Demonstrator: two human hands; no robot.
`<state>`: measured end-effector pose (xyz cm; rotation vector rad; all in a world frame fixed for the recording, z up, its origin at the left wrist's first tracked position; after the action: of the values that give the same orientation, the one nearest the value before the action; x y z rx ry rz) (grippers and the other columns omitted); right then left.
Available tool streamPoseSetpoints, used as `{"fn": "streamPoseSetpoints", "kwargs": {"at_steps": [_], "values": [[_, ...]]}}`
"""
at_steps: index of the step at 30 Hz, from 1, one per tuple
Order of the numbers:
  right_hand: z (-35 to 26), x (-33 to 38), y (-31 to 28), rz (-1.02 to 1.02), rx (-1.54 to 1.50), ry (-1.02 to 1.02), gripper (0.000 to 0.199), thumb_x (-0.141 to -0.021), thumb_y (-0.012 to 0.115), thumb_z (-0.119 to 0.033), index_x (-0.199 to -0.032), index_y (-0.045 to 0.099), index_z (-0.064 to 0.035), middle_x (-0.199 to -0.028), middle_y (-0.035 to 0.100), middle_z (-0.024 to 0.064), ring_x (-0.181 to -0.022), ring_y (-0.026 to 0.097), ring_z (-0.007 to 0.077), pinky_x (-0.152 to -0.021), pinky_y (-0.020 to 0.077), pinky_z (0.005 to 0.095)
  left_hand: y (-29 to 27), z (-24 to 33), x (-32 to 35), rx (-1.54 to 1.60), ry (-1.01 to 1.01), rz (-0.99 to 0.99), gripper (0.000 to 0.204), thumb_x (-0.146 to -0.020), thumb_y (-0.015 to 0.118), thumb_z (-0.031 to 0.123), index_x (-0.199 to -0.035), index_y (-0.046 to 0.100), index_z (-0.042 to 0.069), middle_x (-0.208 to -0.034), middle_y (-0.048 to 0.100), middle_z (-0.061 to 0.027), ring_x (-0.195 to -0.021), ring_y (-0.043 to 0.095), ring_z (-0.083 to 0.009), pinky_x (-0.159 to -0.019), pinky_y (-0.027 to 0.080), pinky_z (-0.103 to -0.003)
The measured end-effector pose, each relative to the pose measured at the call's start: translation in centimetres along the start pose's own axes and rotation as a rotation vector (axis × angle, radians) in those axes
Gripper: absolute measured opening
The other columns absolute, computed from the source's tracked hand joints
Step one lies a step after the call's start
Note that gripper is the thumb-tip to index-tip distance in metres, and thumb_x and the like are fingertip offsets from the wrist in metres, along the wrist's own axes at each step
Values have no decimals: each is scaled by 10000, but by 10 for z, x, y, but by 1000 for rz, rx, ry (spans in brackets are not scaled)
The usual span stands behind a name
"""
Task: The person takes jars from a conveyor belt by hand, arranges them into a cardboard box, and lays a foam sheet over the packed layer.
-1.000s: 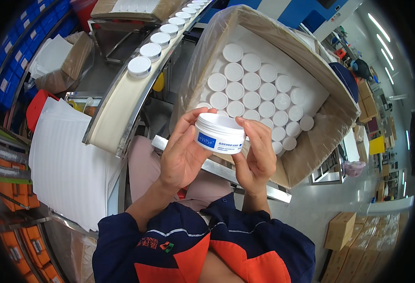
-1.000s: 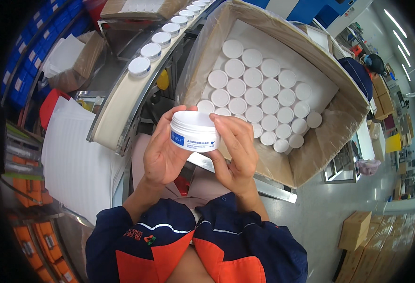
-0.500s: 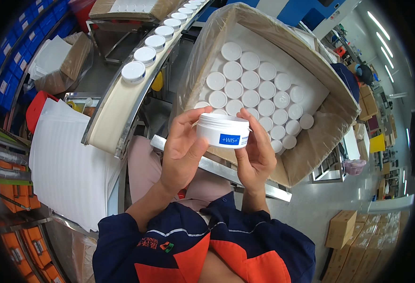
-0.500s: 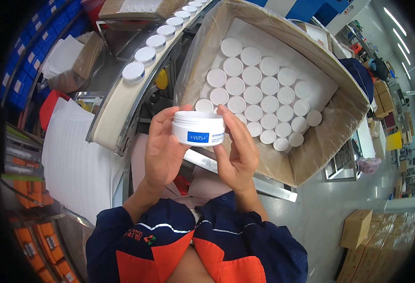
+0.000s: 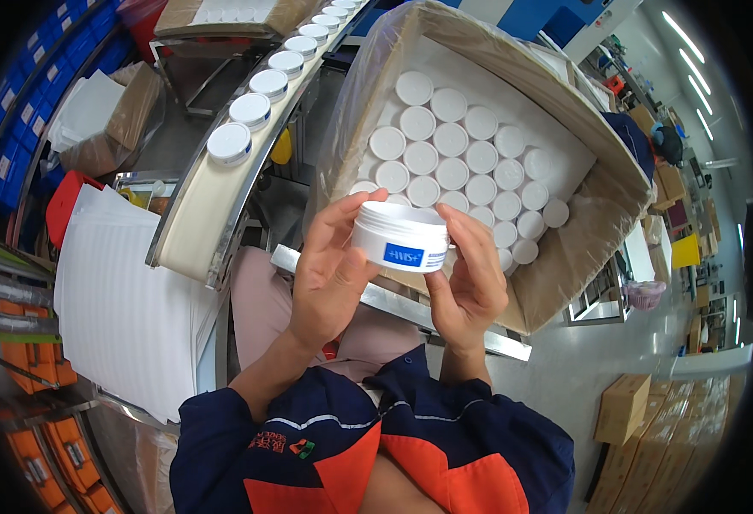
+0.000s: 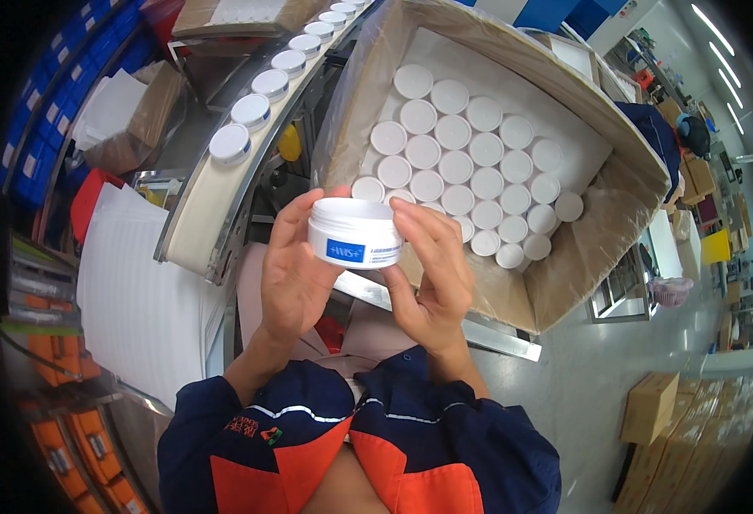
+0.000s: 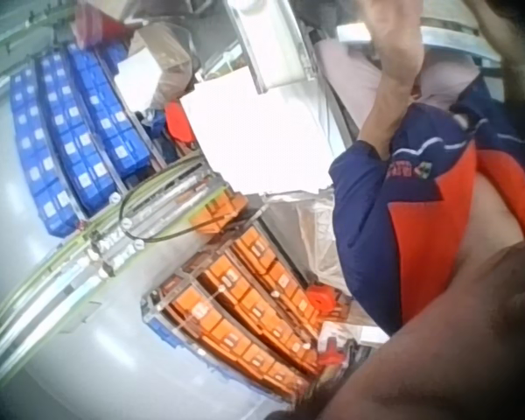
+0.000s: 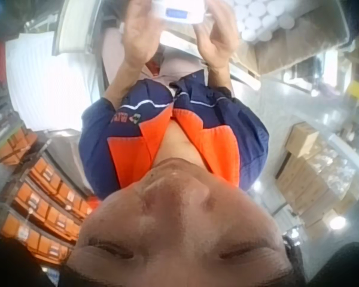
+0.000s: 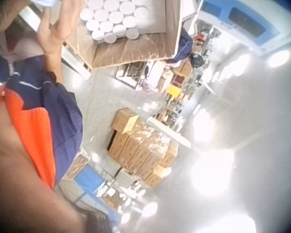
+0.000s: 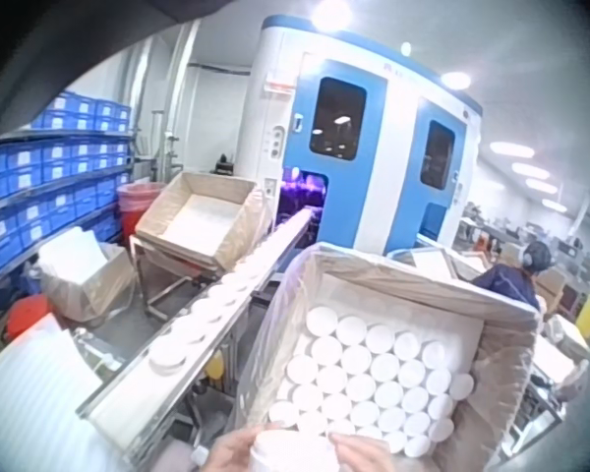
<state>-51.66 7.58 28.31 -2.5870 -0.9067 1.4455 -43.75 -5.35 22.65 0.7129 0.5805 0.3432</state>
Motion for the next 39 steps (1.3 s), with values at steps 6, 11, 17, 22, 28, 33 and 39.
{"fn": "streamPoseSetpoints", "kwargs": {"at_steps": [6,11,17,22,28,33,39], "values": [[-19,-5,-2,43,144,-86,563,-761,769,37,-1297,600,54,-1218,680,219,-1092,592,279,-811,465,331,5,-24,-2,360,-234,-3,546,-1081,364,238,-1566,224,32,-1615,258,-217,-1482,315,-317,-1199,296,-489],[-23,-4,-5,39,175,-113,593,-737,811,11,-1292,604,32,-1201,696,195,-1078,588,264,-788,454,316,9,-28,-4,424,-242,-54,561,-1079,310,234,-1588,182,36,-1625,235,-221,-1490,299,-323,-1216,258,-494],[-22,-5,-4,43,189,-89,556,-738,812,13,-1263,627,19,-1209,695,181,-1093,594,270,-848,472,332,10,-29,-7,462,-244,-49,553,-1081,316,235,-1582,195,36,-1617,253,-226,-1486,305,-321,-1221,246,-497],[5,-14,-4,1,299,-6,526,-693,810,33,-1199,672,0,-1195,689,165,-1042,645,318,-897,507,377,-30,-30,-9,-202,-211,57,564,-1051,509,215,-1538,312,12,-1582,332,-204,-1462,345,-308,-1182,322,-426],[207,18,-179,595,245,409,477,-890,765,-118,-1292,593,73,-1089,687,130,-914,665,162,-765,548,297,-93,84,-43,-1836,286,339,844,-890,755,280,-1552,290,41,-1611,184,-276,-1478,223,-448,-1189,241,-497],[316,44,-375,896,490,386,548,-892,778,-174,-1328,554,73,-1115,695,156,-961,688,210,-819,563,330,-186,79,-86,-2134,121,538,923,-873,708,512,-1588,249,151,-1615,183,-275,-1482,232,-449,-1136,242,-634],[377,50,-406,589,1004,628,544,-851,755,-327,-1239,647,39,-1107,714,244,-1007,695,373,-913,522,433,-232,59,-103,-2402,-444,524,837,-893,584,649,-1560,333,211,-1534,403,-217,-1411,389,-421,-1051,322,-697]]}}
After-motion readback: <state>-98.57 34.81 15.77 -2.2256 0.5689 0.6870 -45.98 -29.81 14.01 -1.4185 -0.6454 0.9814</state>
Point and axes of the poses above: each hand's wrist, its own x-axis away from the middle knuckle, its own y-axis out of the palm, z = x × y, the point moved 8 cm from there along -x, towards the middle knuckle
